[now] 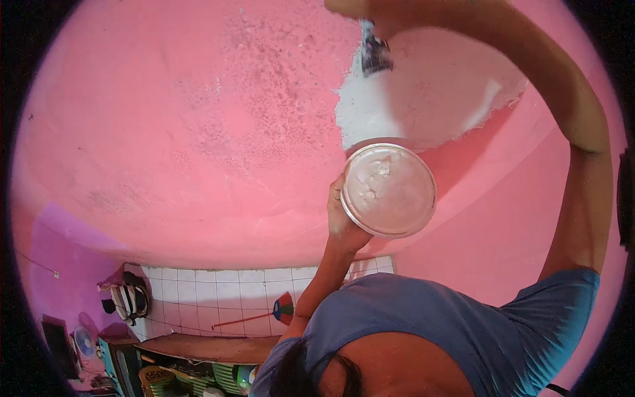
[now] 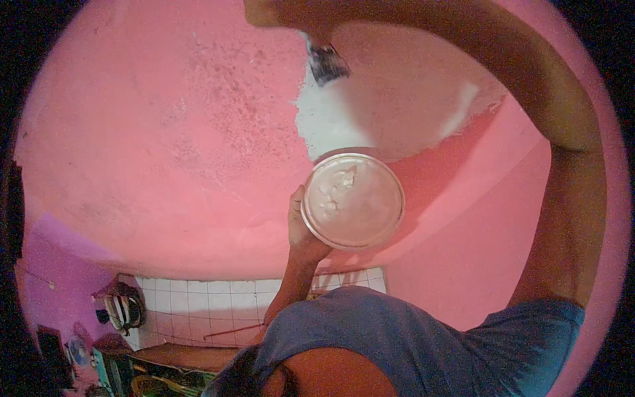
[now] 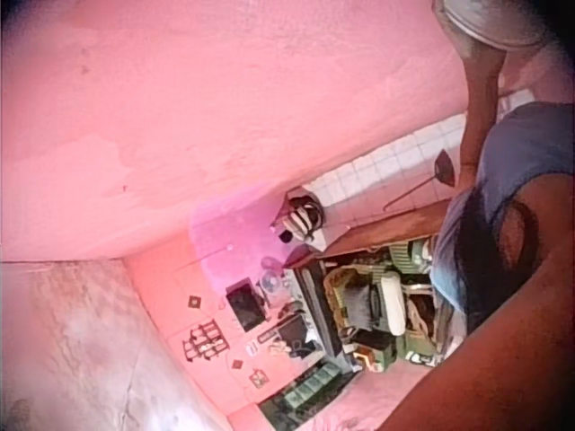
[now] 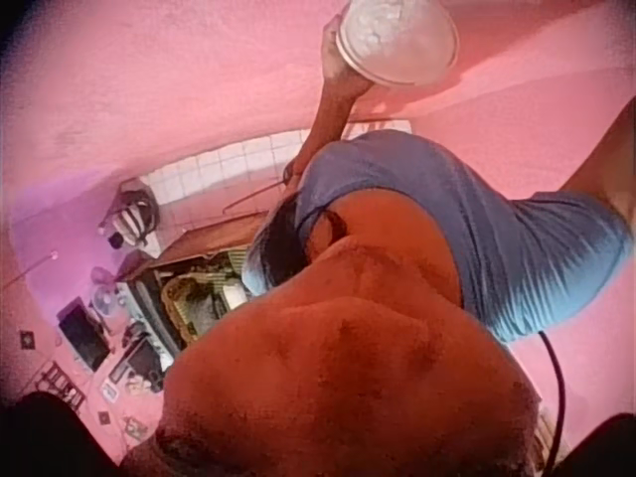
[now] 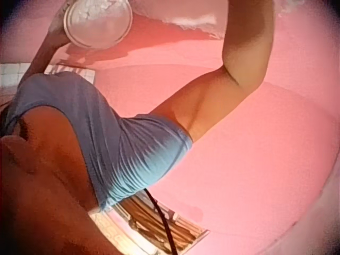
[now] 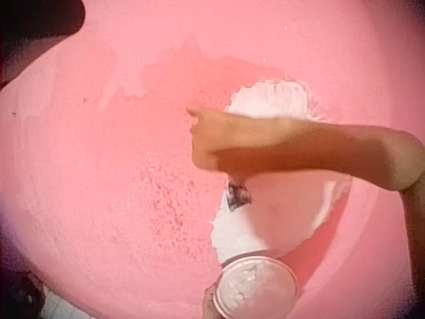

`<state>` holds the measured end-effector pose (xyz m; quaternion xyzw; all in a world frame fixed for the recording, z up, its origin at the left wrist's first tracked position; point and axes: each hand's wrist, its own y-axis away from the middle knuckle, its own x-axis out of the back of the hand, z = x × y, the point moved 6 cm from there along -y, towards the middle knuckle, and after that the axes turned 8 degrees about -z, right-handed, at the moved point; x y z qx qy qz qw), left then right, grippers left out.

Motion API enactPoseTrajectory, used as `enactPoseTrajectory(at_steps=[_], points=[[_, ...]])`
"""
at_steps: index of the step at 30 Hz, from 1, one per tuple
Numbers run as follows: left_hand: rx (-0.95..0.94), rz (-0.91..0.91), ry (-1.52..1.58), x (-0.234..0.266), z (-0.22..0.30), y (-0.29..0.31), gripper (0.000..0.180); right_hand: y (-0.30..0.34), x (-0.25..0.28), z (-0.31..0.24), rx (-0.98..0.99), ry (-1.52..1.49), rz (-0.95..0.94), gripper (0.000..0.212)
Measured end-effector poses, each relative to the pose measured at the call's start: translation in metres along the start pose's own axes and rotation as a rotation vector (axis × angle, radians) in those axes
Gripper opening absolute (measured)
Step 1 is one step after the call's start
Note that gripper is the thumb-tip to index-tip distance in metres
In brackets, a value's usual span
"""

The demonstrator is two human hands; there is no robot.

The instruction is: The person applies a white patching compound to a hole in a pink wall using a putty knife, repeatedly loading the blade from a small container.

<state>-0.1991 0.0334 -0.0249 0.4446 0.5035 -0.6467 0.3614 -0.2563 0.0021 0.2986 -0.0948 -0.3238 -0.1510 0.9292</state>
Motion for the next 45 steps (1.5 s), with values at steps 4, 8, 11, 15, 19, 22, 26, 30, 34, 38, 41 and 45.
enactPoseTrajectory(at_steps=[4,8,11,15,19,22,26,30,34,38,41,45], points=[[-0.044,-0.032,-0.029,-0.001,0.003,0.001,0.047,0.002,0.012,0.002,-0.006,-0.003,0.004,0.028],[-0.072,-0.051,-0.16,-0.008,0.004,0.002,0.047,0.004,0.014,0.001,-0.003,0.002,-0.005,0.027],[-0.034,0.052,-0.043,-0.004,0.004,0.004,0.047,-0.006,0.009,-0.005,0.023,0.01,0.003,0.027],[-0.048,-0.012,-0.028,0.001,0.006,0.002,0.047,-0.013,0.007,-0.011,0.037,0.019,0.015,0.027],[-0.018,0.038,-0.066,-0.005,0.0,0.001,0.047,-0.008,0.007,-0.006,0.014,0.022,0.01,0.027],[-0.032,0.028,-0.073,0.001,0.002,0.002,0.047,-0.006,0.011,-0.003,0.004,0.011,0.007,0.027],[-0.037,0.017,-0.058,-0.001,0.004,0.003,0.047,-0.012,0.005,-0.009,0.028,0.012,0.004,0.027],[-0.051,0.011,-0.021,-0.003,0.005,0.004,0.048,-0.016,-0.005,-0.021,0.053,0.031,-0.001,0.027],[-0.05,-0.034,-0.022,-0.009,0.002,0.003,0.049,-0.01,-0.002,-0.018,0.032,0.045,-0.011,0.027],[-0.003,-0.015,-0.019,-0.002,-0.001,0.001,0.05,0.002,0.015,0.004,-0.031,0.051,-0.014,0.027],[-0.013,0.042,-0.008,0.004,0.004,0.003,0.05,0.002,0.026,0.011,-0.045,0.039,-0.004,0.027],[-0.05,0.023,-0.008,0.006,0.009,0.006,0.05,-0.002,0.023,0.002,-0.017,0.051,-0.025,0.027]])
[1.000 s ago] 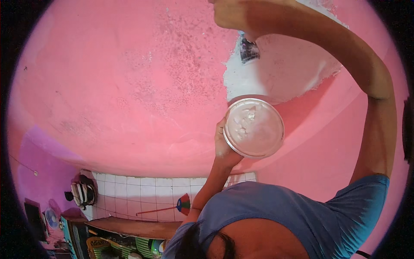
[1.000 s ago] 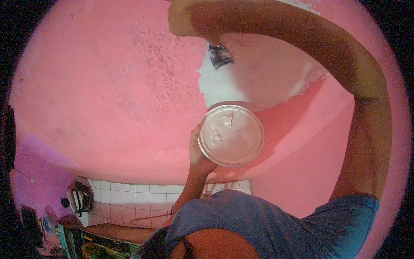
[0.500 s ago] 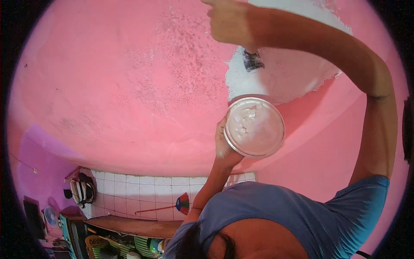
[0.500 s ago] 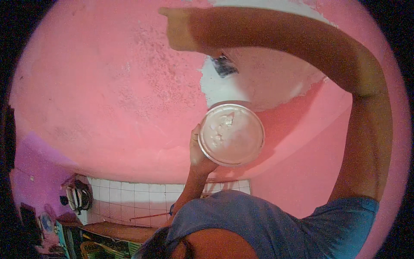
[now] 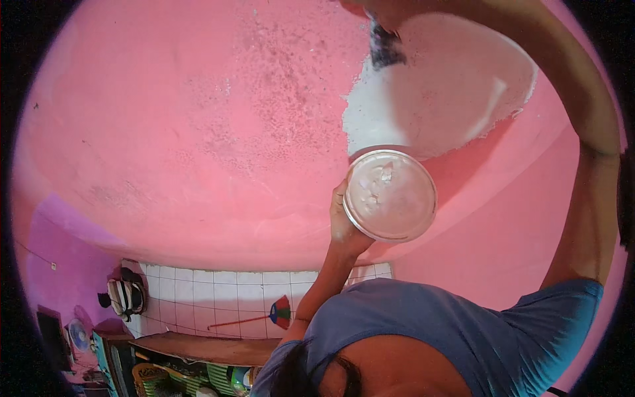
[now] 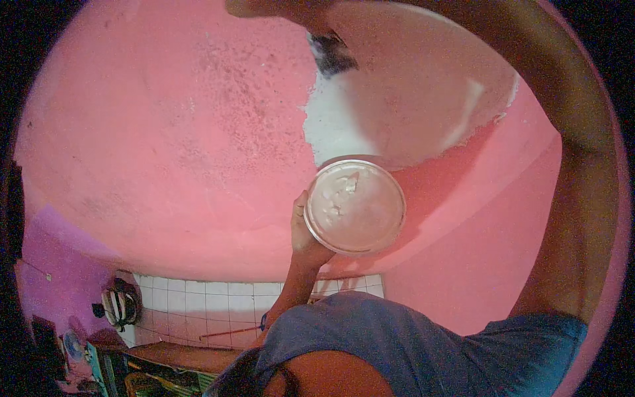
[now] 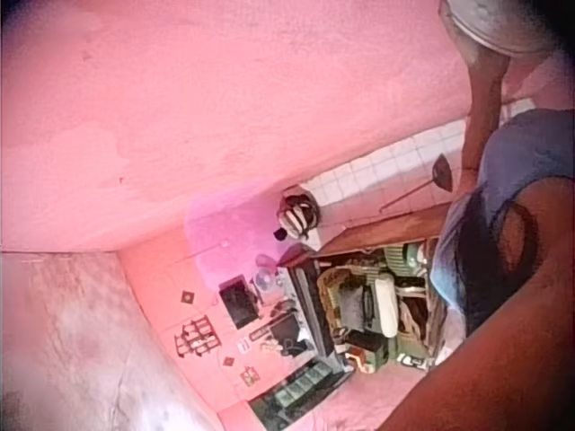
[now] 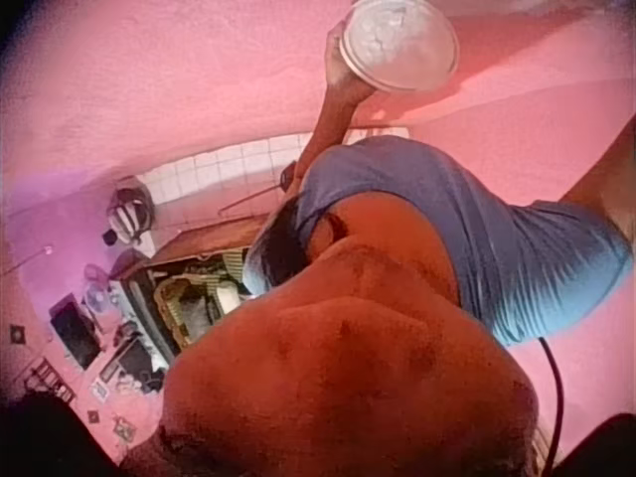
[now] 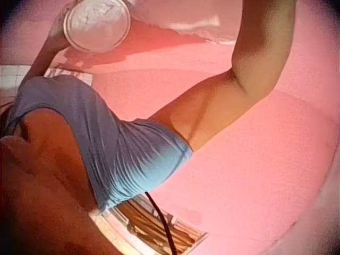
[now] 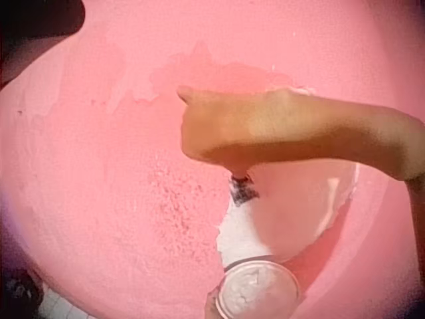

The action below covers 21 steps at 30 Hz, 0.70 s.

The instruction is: The person applies a white patching compound to a hole in a pink wall using a putty knife, repeatedly loading the blade from a small container.

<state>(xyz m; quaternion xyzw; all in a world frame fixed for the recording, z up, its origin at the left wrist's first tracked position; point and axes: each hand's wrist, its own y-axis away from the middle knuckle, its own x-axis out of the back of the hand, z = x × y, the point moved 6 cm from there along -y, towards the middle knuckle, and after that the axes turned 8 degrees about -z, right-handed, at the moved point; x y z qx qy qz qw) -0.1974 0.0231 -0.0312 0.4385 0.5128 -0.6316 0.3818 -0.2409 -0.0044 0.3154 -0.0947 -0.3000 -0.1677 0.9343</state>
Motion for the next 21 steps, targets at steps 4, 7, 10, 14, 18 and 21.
enactPoseTrajectory(at_steps=[4,7,10,14,18,21], points=[[0.044,-0.101,0.081,-0.006,-0.011,-0.006,0.052,0.017,-0.013,-0.003,-0.013,0.062,-0.055,0.027],[-0.031,-0.232,0.013,-0.013,-0.006,-0.004,0.053,0.014,-0.011,0.003,-0.028,0.061,-0.059,0.028],[-0.033,-0.207,-0.081,-0.019,-0.005,-0.006,0.052,0.023,0.009,0.026,-0.106,0.048,-0.06,0.028],[-0.003,-0.102,0.048,0.001,-0.002,-0.006,0.053,0.023,0.026,0.046,-0.151,-0.005,-0.016,0.028],[-0.182,-0.298,-0.31,-0.014,0.001,-0.004,0.053,0.03,0.032,0.044,-0.167,0.013,-0.055,0.028],[0.031,-0.084,0.01,-0.012,-0.008,-0.007,0.051,0.025,0.017,0.028,-0.125,0.031,-0.098,0.028]])
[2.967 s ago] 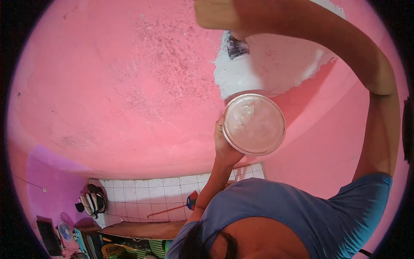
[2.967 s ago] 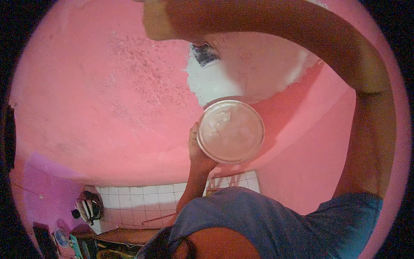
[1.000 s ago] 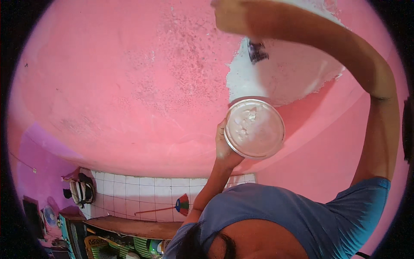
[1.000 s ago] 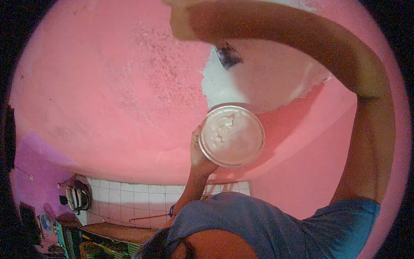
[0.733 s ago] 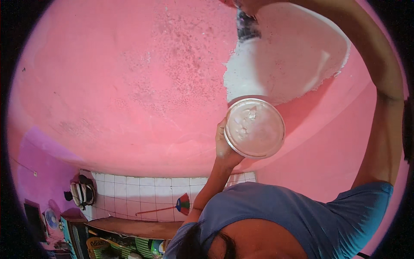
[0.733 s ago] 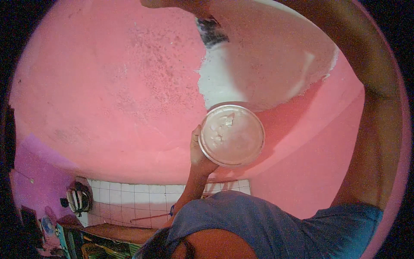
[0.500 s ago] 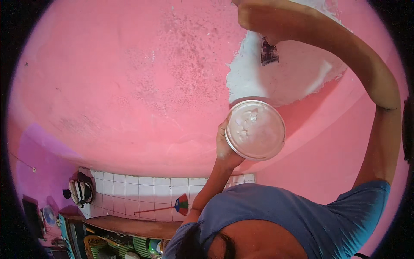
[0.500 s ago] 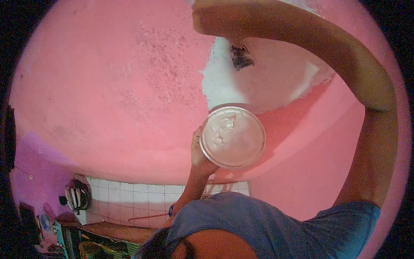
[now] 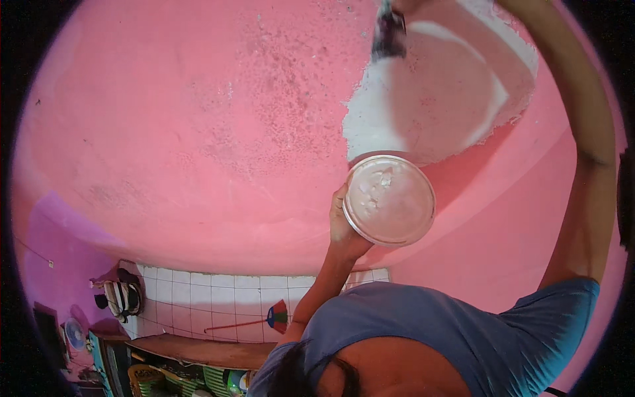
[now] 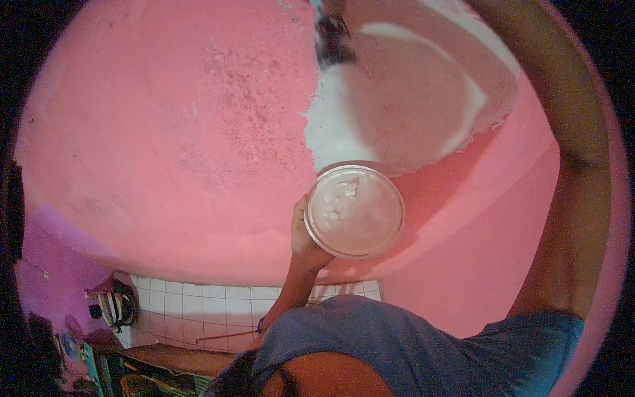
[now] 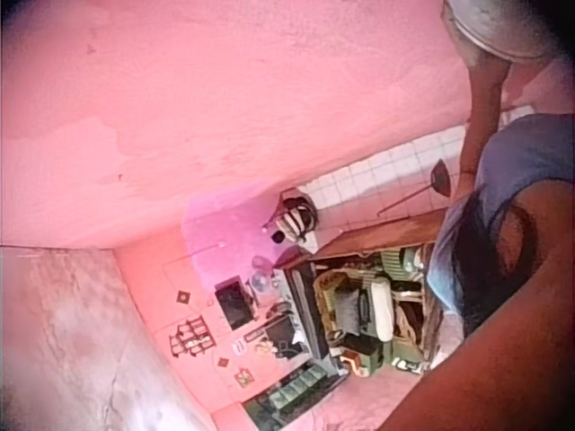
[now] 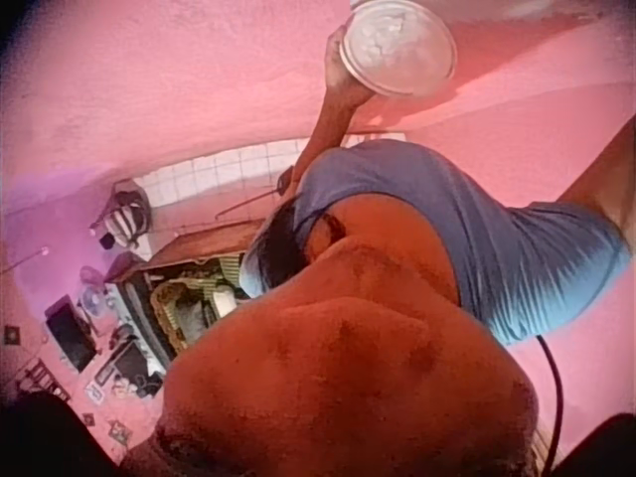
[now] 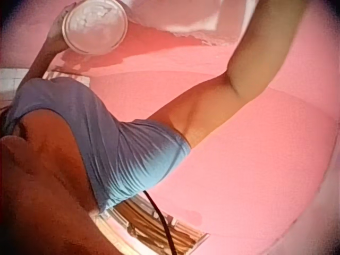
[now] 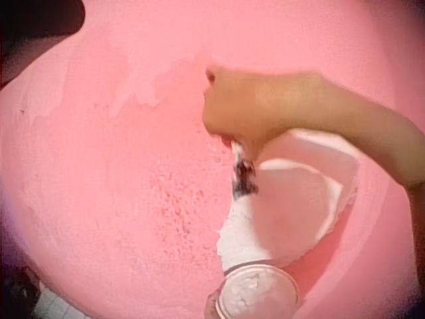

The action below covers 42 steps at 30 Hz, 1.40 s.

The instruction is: The person applies a white patching compound to a hole in a pink wall using a putty knife, repeatedly loading the blade from a small container.

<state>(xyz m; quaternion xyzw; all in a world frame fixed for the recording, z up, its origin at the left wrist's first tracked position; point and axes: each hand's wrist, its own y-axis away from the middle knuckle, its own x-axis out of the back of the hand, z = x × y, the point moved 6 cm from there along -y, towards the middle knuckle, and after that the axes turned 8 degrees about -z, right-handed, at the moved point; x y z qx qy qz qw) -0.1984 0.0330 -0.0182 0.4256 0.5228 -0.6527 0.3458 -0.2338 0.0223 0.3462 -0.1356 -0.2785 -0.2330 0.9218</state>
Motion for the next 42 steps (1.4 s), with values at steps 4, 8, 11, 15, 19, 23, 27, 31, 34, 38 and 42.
enactPoseTrajectory(at_steps=[4,8,11,15,19,23,27,31,34,38,42], points=[[-0.035,-0.015,-0.053,-0.003,0.006,0.002,0.047,-0.02,-0.026,-0.023,0.096,0.043,0.005,0.028],[-0.067,-0.113,-0.066,-0.01,0.003,0.002,0.043,-0.017,-0.015,-0.008,0.048,0.046,-0.008,0.028],[-0.144,-0.207,-0.169,-0.022,0.003,0.002,0.041,-0.007,0.004,0.018,-0.039,0.029,-0.024,0.028],[-0.136,-0.139,-0.14,-0.01,0.011,0.004,0.04,-0.014,0.02,0.032,-0.072,-0.01,-0.013,0.028],[-0.024,-0.018,-0.236,0.0,0.004,0.001,0.055,-0.006,0.015,0.023,-0.067,0.01,-0.06,0.028],[-0.052,-0.074,-0.083,-0.01,0.008,0.001,0.045,-0.019,-0.021,-0.01,0.057,0.047,-0.043,0.029],[-0.079,-0.121,-0.113,-0.01,0.007,0.0,0.047,-0.017,-0.022,-0.008,0.048,0.07,-0.03,0.03],[0.003,0.044,-0.141,0.002,0.003,0.0,0.053,-0.002,0.003,0.023,-0.061,0.007,-0.022,0.031],[-0.048,-0.019,-0.29,-0.001,0.004,0.001,0.054,0.007,0.005,0.023,-0.064,0.019,-0.031,0.032],[-0.073,-0.041,-0.311,0.004,0.013,0.006,0.054,-0.009,-0.022,-0.013,0.068,0.071,-0.04,0.033],[-0.17,-0.167,-0.305,-0.022,0.01,0.003,0.037,-0.007,-0.047,-0.025,0.098,0.128,-0.066,0.034]])
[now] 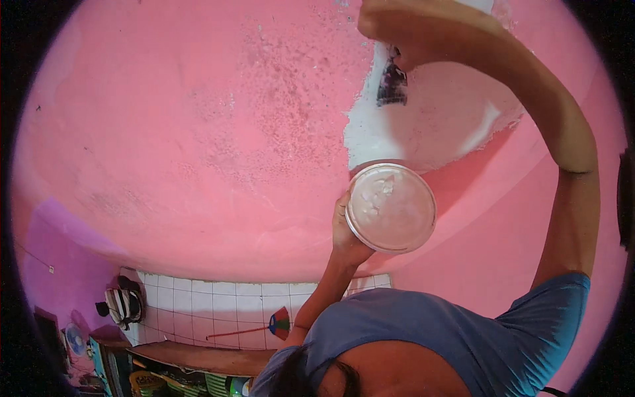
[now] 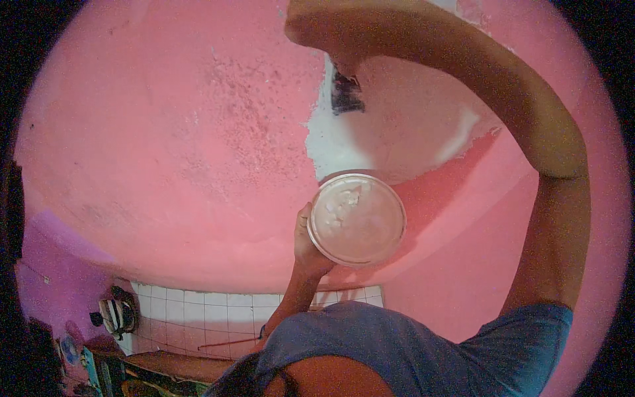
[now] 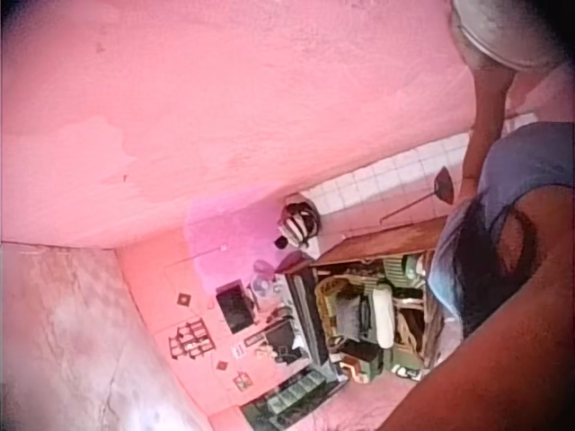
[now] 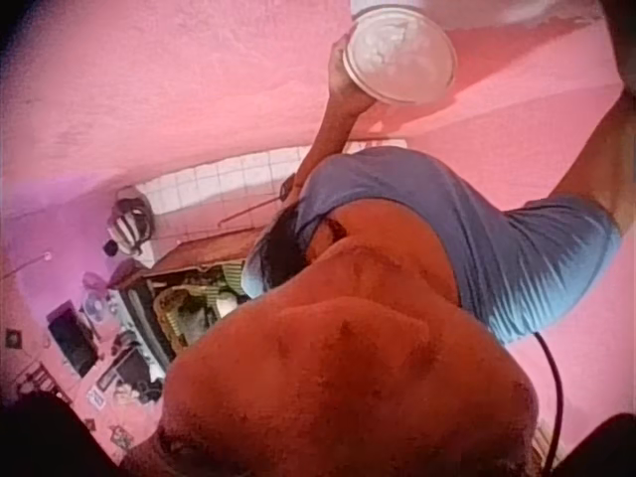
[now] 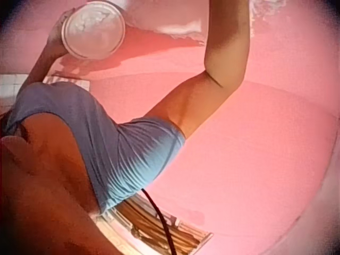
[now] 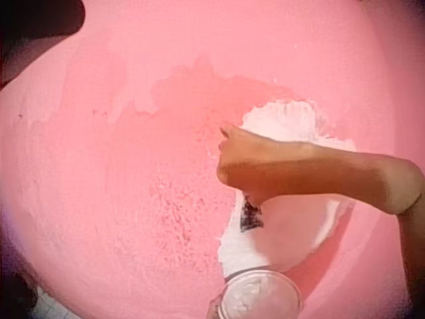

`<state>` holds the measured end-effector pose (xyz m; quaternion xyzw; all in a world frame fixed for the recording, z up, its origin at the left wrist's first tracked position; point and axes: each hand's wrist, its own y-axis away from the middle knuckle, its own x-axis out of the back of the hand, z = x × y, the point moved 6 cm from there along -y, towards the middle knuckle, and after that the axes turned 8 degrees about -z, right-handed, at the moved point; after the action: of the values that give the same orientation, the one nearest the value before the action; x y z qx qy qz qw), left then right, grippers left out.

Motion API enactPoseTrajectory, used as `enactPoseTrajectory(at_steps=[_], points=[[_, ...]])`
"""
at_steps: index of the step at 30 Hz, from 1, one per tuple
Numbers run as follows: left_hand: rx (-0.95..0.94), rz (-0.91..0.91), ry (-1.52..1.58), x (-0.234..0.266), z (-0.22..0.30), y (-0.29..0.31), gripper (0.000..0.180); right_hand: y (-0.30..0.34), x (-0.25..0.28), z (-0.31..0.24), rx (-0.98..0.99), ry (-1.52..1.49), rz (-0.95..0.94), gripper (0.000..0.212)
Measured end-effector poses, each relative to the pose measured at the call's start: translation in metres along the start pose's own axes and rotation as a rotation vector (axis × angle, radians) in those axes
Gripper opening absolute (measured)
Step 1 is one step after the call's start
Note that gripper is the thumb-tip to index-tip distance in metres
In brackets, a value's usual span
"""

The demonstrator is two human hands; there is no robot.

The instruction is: The person applies a white patching compound to a hole in a pink wall using a putty knife, repeatedly loading the blade from a small container.

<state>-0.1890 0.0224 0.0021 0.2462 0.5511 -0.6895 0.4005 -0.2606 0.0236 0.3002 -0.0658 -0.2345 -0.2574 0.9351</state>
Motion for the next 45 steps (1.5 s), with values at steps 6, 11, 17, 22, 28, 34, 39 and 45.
enactPoseTrajectory(at_steps=[6,11,17,22,28,34,39,45], points=[[0.103,0.041,0.248,0.004,-0.009,-0.001,0.039,0.013,0.027,0.043,-0.13,0.017,-0.046,0.035],[0.079,0.019,0.022,0.017,-0.005,0.004,0.052,0.037,0.052,0.075,-0.144,-0.02,0.224,0.039],[0.2,0.114,0.348,0.02,-0.019,0.001,0.049,0.029,0.031,0.034,-0.246,-0.068,-0.162,0.03],[0.184,0.19,0.09,0.023,-0.014,0.004,0.054,0.015,-0.003,0.032,-0.057,-0.004,0.045,0.027],[0.176,0.231,0.231,0.03,-0.016,0.006,0.055,0.024,0.034,0.112,-0.289,-0.328,-0.019,0.032],[0.225,0.239,0.266,0.029,-0.021,0.005,0.055,0.045,0.052,0.142,-0.218,-0.519,0.079,0.037],[0.235,0.247,0.244,0.033,-0.024,0.004,0.054,0.013,0.021,0.076,-0.129,-0.258,0.001,0.037],[0.203,0.23,0.21,0.03,-0.021,0.002,0.052,0.019,0.033,0.113,-0.24,-0.319,-0.037,0.035]])
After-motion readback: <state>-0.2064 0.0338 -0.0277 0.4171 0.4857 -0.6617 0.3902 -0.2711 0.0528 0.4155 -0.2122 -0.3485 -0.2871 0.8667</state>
